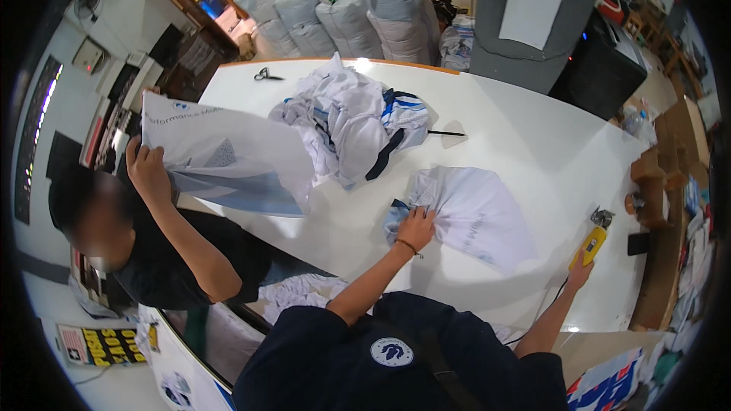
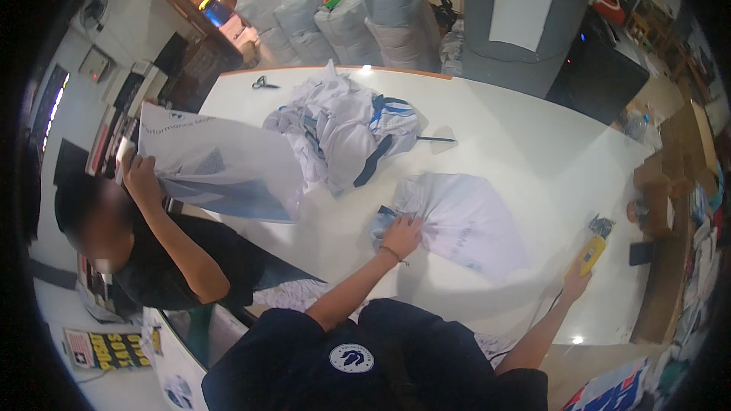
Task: The person folds white shirts with blue accents on a white table, using a yellow handheld tool to press seams and a pen to mark or trace lines. The person repeatedly unfolds, aligns, and refolds each shirt, then sets it aside while another person sorts nearby items.
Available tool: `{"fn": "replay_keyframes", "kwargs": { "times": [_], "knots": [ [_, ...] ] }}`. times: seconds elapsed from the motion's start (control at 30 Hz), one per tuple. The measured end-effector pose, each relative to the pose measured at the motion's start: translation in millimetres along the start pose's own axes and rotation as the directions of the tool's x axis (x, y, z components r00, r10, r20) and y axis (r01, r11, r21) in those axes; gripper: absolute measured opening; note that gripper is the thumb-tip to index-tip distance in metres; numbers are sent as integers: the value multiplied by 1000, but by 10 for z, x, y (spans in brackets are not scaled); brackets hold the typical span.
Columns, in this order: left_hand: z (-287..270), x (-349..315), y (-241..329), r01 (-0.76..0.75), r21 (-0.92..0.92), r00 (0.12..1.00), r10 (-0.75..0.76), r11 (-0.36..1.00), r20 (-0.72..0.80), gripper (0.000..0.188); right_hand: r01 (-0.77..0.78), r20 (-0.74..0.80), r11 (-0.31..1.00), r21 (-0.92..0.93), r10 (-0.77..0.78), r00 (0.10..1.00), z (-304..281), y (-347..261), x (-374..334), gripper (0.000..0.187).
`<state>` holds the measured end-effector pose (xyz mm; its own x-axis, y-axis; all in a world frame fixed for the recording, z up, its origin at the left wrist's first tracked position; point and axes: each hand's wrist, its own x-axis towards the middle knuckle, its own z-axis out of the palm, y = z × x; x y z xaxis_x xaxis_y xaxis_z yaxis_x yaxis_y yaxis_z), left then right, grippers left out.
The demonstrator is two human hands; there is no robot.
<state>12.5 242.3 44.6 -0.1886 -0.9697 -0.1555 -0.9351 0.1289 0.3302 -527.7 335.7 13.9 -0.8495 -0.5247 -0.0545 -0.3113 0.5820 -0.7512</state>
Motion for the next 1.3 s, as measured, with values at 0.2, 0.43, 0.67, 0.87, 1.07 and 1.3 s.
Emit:
{"fn": "replay_keyframes", "kwargs": {
  "times": [0.2,0.43,0.67,0.87,1.07,1.3],
  "knots": [
    [-707,210,-550,0,-864,864,-435,503,-253,14,213,-178,920,330,-161,971,139,268,-232,60],
    [-3142,-261,-800,-476,-861,731,-462,181,-502,17,135,-171,973,188,-103,980,80,164,-382,59],
    [-3815,-448,-697,-583,-810,679,-509,64,-529,15,167,-212,971,171,-129,969,54,223,-337,56],
    [-3895,208,-1580,-559,-829,642,-635,-6,-429,10,195,-179,945,264,-151,972,66,227,-312,55],
    [-4279,725,-2890,-387,-619,187,-599,683,-778,32,173,-131,940,294,-139,982,26,236,-324,53],
    [-3359,843,-3459,64,-540,418,-514,839,-749,64,282,-191,911,300,-232,954,130,384,-244,52]
  ]
}}
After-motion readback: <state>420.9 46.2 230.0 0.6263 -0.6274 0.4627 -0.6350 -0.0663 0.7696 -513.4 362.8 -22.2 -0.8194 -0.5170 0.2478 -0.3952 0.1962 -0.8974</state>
